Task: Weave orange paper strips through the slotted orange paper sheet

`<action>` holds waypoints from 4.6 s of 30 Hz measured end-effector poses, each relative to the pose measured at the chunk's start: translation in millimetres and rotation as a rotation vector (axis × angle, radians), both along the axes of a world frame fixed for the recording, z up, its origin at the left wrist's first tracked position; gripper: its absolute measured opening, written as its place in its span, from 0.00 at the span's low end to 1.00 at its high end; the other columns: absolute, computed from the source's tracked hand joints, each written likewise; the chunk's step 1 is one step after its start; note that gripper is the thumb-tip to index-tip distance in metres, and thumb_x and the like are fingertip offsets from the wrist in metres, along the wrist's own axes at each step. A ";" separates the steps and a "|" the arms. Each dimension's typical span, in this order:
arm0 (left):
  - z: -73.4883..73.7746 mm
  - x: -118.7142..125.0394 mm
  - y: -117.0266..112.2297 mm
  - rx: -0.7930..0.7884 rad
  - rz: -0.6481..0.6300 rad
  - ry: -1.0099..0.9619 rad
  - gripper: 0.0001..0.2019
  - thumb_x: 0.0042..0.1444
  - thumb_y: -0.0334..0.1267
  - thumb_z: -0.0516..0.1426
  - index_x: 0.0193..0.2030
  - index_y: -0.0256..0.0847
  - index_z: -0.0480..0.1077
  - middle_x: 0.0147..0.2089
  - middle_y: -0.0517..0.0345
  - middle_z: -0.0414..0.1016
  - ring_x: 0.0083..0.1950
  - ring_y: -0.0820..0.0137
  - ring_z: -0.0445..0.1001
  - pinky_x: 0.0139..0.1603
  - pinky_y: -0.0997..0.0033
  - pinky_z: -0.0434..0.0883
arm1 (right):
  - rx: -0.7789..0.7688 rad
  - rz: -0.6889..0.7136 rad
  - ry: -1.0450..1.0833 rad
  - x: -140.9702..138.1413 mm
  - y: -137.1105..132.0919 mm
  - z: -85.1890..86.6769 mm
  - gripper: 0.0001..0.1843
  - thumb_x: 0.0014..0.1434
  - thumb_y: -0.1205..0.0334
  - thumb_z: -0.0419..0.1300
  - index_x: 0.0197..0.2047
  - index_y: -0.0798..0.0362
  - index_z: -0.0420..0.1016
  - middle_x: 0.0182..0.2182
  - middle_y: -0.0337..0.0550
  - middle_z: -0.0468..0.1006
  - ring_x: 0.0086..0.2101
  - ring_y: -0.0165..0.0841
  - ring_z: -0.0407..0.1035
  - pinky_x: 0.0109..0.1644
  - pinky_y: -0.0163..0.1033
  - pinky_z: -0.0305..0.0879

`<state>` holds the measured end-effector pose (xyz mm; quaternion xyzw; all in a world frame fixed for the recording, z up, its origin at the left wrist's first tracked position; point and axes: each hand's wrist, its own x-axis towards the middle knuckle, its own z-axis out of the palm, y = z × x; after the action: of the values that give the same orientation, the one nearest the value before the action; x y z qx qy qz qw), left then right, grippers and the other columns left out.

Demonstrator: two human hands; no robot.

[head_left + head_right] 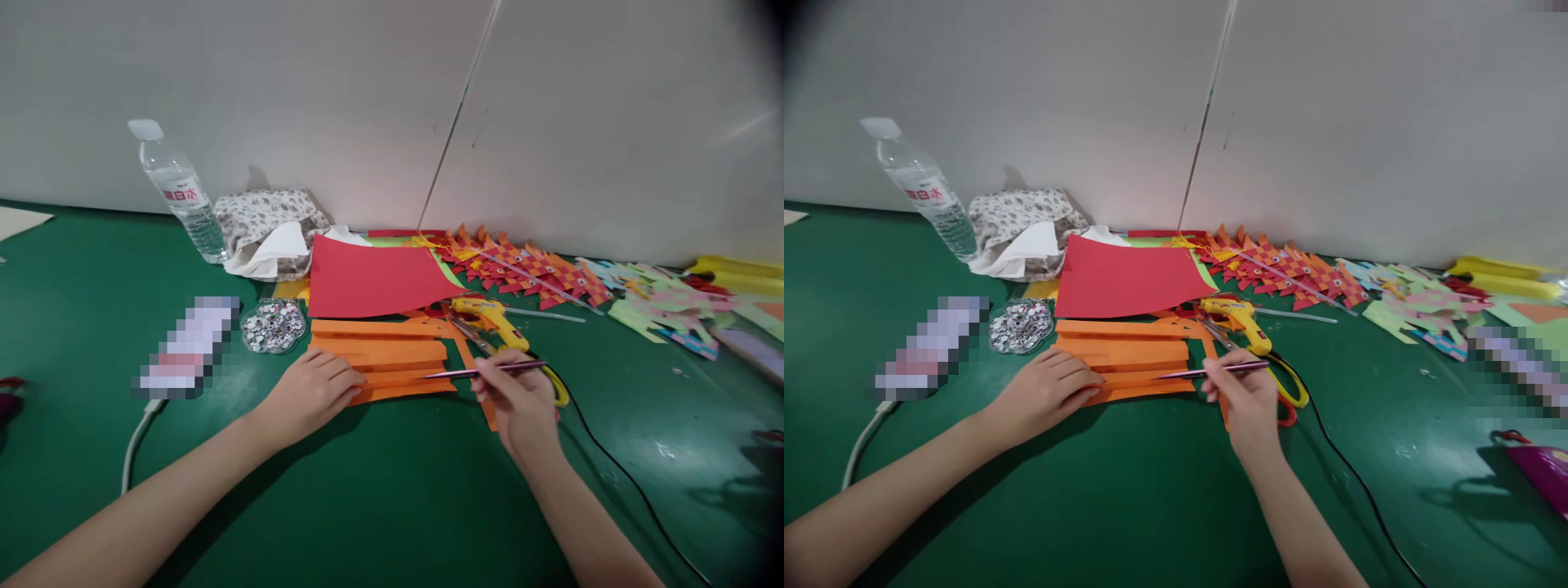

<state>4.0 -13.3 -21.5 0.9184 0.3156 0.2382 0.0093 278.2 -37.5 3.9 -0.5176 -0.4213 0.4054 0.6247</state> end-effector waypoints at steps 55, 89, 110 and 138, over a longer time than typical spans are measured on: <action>4.2 1.6 -0.1 0.016 0.000 0.019 0.12 0.66 0.36 0.47 0.40 0.40 0.71 0.35 0.56 0.75 0.36 0.70 0.72 0.39 0.69 0.64 | -0.118 0.297 -0.280 -22.3 -6.6 0.8 0.11 0.51 0.54 0.66 0.27 0.51 0.71 0.22 0.40 0.79 0.27 0.34 0.74 0.32 0.37 0.69; -0.8 -0.8 0.5 0.005 -0.004 0.009 0.09 0.66 0.35 0.48 0.41 0.40 0.70 0.37 0.57 0.75 0.37 0.69 0.72 0.39 0.68 0.62 | 0.073 -0.273 -0.210 24.1 5.1 4.2 0.10 0.43 0.71 0.63 0.16 0.52 0.68 0.11 0.31 0.65 0.15 0.26 0.59 0.19 0.32 0.56; 3.1 3.1 0.0 0.000 0.005 0.032 0.10 0.66 0.36 0.48 0.41 0.40 0.70 0.36 0.58 0.75 0.36 0.70 0.71 0.38 0.68 0.61 | -0.119 0.226 -0.339 -22.3 -4.7 -0.6 0.11 0.52 0.55 0.65 0.26 0.52 0.71 0.22 0.40 0.78 0.27 0.33 0.72 0.35 0.37 0.66; 1.1 1.0 0.3 0.017 0.002 0.029 0.10 0.66 0.36 0.48 0.41 0.40 0.70 0.36 0.57 0.75 0.37 0.69 0.72 0.39 0.68 0.63 | 0.021 -0.020 -0.347 12.5 -0.7 2.1 0.09 0.50 0.62 0.65 0.22 0.50 0.72 0.15 0.36 0.72 0.20 0.30 0.66 0.26 0.36 0.61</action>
<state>5.0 -13.0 -20.4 0.9216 0.3146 0.2275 -0.0032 290.7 -38.2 6.0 -0.5773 -0.5219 0.2995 0.5520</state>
